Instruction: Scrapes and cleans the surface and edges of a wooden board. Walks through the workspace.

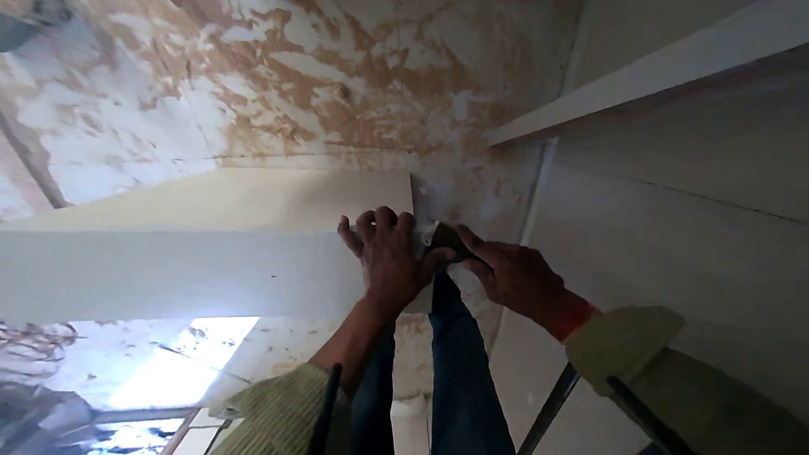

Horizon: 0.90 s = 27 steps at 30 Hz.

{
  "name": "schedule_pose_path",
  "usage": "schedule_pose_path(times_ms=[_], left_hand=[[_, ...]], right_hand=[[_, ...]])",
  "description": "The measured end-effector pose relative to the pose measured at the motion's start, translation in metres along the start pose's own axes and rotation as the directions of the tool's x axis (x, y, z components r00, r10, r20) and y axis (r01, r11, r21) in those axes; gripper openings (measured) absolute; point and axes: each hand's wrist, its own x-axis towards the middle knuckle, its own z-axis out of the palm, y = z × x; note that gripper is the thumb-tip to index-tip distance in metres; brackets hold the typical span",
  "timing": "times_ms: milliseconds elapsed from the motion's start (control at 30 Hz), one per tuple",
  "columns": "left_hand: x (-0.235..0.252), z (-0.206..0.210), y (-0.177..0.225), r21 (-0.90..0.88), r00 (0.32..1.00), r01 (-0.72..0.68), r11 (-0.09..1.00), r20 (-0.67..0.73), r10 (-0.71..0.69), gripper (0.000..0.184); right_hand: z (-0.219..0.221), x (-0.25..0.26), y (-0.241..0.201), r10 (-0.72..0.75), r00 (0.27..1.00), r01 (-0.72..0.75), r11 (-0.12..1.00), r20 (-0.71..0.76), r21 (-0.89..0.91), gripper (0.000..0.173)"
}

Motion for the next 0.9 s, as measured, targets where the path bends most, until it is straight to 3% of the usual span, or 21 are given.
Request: schedule_pose_path(times_ms=[200, 300, 367, 433, 500, 567, 633, 767, 833, 900], left_hand=[[-0.003, -0.006, -0.009, -0.086, 0.997, -0.076, 0.993, 0.024, 0.079, 0.058], [-0.001, -0.01, -0.011, -0.101, 0.994, -0.09, 0.991, 0.05, 0.095, 0.066], [-0.002, -0.012, -0.013, -0.113, 0.992, -0.089, 0.99, 0.079, 0.099, 0.07], [0.002, -0.017, -0.016, -0.117, 0.99, -0.108, 0.987, 0.084, 0.118, 0.059], [0.011, -0.025, -0.023, -0.146, 0.98, -0.158, 0.976, 0.095, 0.173, 0.038], [0.024, -0.037, -0.034, -0.252, 0.963, -0.201, 0.947, 0.129, 0.238, 0.022], [0.032, -0.047, -0.049, -0.345, 0.959, -0.237, 0.908, 0.067, 0.275, 0.014], [0.009, -0.056, -0.066, -0.268, 0.939, -0.22, 0.938, -0.32, 0.129, 0.029], [-0.02, -0.045, -0.06, -0.181, 0.92, -0.301, 0.936, -0.314, 0.236, 0.028], [-0.051, -0.02, -0.052, -0.167, 0.875, -0.478, 0.862, -0.182, 0.449, 0.03]], right_hand=[[-0.024, 0.027, -0.019, -0.015, 0.973, 0.054, 0.986, 0.231, -0.16, 0.056], [-0.013, 0.009, -0.018, -0.017, 0.997, 0.026, 0.992, 0.073, -0.121, 0.056], [-0.001, -0.017, -0.017, 0.133, 0.989, -0.134, 0.991, -0.069, 0.002, 0.051], [0.003, -0.036, -0.017, 0.361, 0.925, -0.344, 0.927, -0.114, 0.147, 0.055], [0.007, -0.052, -0.02, 0.477, 0.87, -0.447, 0.871, -0.127, 0.204, 0.061], [0.013, -0.063, -0.03, 0.503, 0.853, -0.471, 0.857, -0.14, 0.21, 0.062], [0.027, -0.071, -0.044, 0.451, 0.871, -0.417, 0.888, -0.196, 0.193, 0.06], [0.068, -0.07, -0.076, 0.451, 0.871, -0.409, 0.885, -0.193, 0.222, 0.057], [0.083, -0.063, -0.086, 0.486, 0.859, -0.444, 0.863, -0.159, 0.239, 0.059], [0.089, -0.054, -0.087, 0.508, 0.843, -0.464, 0.853, -0.18, 0.238, 0.06]])
